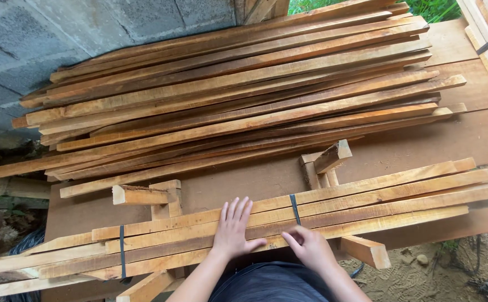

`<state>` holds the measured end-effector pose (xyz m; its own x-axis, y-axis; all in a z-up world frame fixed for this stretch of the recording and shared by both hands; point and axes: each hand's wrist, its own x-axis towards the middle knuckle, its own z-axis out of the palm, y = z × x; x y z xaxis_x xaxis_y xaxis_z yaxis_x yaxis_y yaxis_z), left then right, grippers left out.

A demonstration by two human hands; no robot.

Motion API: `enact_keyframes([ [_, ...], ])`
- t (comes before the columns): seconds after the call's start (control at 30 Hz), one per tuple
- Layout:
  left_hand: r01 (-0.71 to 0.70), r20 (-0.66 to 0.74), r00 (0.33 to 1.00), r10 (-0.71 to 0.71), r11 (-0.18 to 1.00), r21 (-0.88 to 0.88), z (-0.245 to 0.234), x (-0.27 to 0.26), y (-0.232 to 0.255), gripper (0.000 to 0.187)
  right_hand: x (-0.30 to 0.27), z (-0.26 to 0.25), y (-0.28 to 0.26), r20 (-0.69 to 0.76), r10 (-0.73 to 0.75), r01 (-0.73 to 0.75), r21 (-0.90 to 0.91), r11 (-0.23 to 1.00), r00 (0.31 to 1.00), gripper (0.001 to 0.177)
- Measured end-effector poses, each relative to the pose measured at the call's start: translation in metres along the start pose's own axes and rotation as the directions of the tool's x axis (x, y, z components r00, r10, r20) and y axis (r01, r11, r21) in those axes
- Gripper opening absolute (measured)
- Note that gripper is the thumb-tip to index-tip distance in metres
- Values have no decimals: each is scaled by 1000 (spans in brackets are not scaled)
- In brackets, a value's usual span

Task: The person bundles thin wooden planks together using black plastic straps. They wrap the straps around the planks, pull them tight, and tie knots to secure the bundle. The person then lifts the completed bundle and places it on a nearby stack of similar wood.

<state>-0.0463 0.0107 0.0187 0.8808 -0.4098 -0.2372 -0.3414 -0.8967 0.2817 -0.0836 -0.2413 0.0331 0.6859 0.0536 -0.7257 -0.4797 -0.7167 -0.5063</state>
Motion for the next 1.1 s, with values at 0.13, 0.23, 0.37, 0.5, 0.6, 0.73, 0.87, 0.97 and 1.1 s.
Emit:
enact_keyframes([
  [0.13, -33, 155, 988, 27, 999, 32, 7, -31, 4, 123, 24, 1, -48, -511, -613, 519, -333, 787, 602, 43],
  [0.23, -93, 33, 995, 89, 987, 132, 31, -36, -5, 119, 59, -2, -75, -421, -726, 467, -567, 679, 544, 51],
  [0.37, -148, -124, 984, 130, 977, -155, 1, -38, -1, 91, 89, -17, -118, 54, -310, 282, -584, 761, 949, 80],
  [0.5, -72, -320, 941, -114, 854, -515, 44, -66, -13, 28, 122, -22, -135, 306, -63, 248, -616, 747, 950, 100],
  [0.6, 400, 161, 870, -466, 474, -785, 71, -100, -19, 36, 150, -10, -130, 490, 11, 303, -557, 773, 871, 111],
  [0.73, 613, 677, 638, -366, -290, -735, 120, -124, -38, 33, 155, -4, -131, 549, 71, 287, -537, 793, 833, 116],
  [0.87, 236, 682, 711, -169, -856, -459, 150, -118, -38, 41, 149, -6, -133, 514, 45, 294, -556, 777, 856, 120],
  [0.97, 152, 649, 746, -149, -911, -384, 131, -109, -26, 46, 133, -11, -134, 465, -59, 350, -570, 743, 883, 121],
  [1.1, 144, 677, 724, -132, -931, -336, 153, -104, -24, 43, 65, -23, -161, 365, -161, 370, -624, 688, 917, 111],
])
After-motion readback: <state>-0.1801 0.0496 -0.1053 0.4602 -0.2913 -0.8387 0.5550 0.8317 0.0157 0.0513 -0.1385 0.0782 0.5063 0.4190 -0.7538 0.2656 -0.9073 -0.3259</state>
